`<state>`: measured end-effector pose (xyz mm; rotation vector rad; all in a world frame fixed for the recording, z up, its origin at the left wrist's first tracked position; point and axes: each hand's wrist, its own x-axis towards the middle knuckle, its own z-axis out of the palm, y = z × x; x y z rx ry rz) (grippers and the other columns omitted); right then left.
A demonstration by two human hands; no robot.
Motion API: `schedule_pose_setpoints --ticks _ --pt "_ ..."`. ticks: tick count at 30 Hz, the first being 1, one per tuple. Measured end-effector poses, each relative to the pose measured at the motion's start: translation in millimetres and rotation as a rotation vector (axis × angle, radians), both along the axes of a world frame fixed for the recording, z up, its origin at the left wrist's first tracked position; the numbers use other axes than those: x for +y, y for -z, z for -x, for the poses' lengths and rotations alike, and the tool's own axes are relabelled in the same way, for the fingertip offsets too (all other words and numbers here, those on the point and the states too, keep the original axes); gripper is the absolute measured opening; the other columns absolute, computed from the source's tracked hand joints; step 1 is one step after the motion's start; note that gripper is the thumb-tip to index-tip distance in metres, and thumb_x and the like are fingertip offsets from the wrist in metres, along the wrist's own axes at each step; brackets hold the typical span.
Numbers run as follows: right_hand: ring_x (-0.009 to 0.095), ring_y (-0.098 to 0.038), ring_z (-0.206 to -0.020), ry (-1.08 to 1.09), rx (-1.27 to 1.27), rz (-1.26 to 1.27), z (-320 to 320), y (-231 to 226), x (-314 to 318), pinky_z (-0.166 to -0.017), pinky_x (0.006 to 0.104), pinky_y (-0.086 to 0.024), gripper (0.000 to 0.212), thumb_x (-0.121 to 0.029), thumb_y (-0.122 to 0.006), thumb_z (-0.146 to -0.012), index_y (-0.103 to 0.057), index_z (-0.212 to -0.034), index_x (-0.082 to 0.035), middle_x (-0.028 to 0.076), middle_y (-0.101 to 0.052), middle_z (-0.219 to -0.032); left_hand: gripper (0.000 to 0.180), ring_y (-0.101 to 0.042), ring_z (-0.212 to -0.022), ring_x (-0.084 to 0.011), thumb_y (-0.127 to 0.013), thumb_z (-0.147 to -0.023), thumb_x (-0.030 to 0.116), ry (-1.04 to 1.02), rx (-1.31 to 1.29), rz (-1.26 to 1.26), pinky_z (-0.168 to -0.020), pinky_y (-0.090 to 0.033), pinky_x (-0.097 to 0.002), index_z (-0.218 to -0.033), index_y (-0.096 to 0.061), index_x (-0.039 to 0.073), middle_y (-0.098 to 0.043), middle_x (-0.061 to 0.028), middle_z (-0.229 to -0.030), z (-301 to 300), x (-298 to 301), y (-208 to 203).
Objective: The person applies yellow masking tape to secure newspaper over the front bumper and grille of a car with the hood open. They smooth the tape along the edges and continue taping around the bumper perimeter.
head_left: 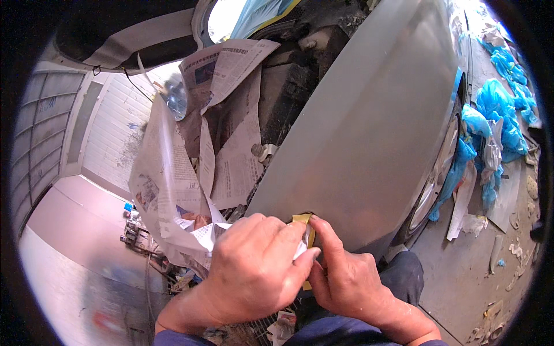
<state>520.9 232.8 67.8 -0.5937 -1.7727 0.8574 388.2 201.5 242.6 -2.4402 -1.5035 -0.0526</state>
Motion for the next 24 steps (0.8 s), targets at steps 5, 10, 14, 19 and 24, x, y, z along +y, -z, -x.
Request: schedule_pose_setpoints --ticks 5,10,14,19,24 --pt "0.031 -0.077 -0.067 0.04 -0.003 -0.059 3 5 0 -0.051 0.0448 -0.057 0.078 -0.016 -0.072 -0.102 -0.038 -0.17 0.004 0.018 -0.08 -0.095 0.053 -0.065 -0.082 -0.0309 -0.089 -0.08 0.016 -0.003 0.02 -0.085 -0.074 -0.051 -0.045 -0.125 -0.072 -0.008 -0.067 -0.0126 -0.095 -2 -7 17" --pt "0.028 -0.076 -0.063 0.069 0.003 -0.096 11 11 -4 -0.049 0.0432 -0.056 0.082 -0.016 -0.072 -0.102 -0.034 -0.173 0.004 0.015 -0.08 -0.093 0.058 -0.069 -0.09 -0.0357 -0.087 -0.082 0.009 0.003 -0.046 -0.072 -0.08 -0.053 -0.0483 -0.135 -0.07 -0.008 -0.073 -0.0174 -0.108 2 -14 21" --pt "0.025 -0.073 -0.059 0.081 -0.04 -0.113 12 13 -5 -0.047 0.0423 -0.055 0.084 -0.017 -0.072 -0.103 -0.033 -0.173 0.005 0.013 -0.077 -0.087 0.059 -0.07 -0.093 -0.0378 -0.086 -0.083 0.006 0.006 -0.072 -0.095 -0.081 -0.054 -0.05 -0.138 -0.069 -0.007 -0.074 -0.0187 -0.111 1 -15 24" --pt "0.025 -0.072 -0.057 0.099 -0.063 -0.142 9 11 -3 -0.046 0.0421 -0.054 0.082 -0.018 -0.073 -0.103 -0.035 -0.172 0.006 0.011 -0.076 -0.083 0.057 -0.07 -0.093 -0.0375 -0.086 -0.081 0.007 -0.062 -0.043 -0.132 -0.083 -0.053 -0.0502 -0.134 -0.071 -0.006 -0.074 -0.0179 -0.109 -4 -18 24" --pt "0.025 -0.073 -0.059 0.092 -0.056 -0.122 6 7 -2 -0.048 0.0427 -0.055 0.079 -0.018 -0.073 -0.103 -0.039 -0.17 0.005 0.011 -0.076 -0.083 0.053 -0.07 -0.092 -0.037 -0.086 -0.079 0.008 -0.112 -0.032 -0.152 -0.083 -0.052 -0.05 -0.129 -0.072 -0.004 -0.074 -0.0165 -0.106 -7 -18 25"
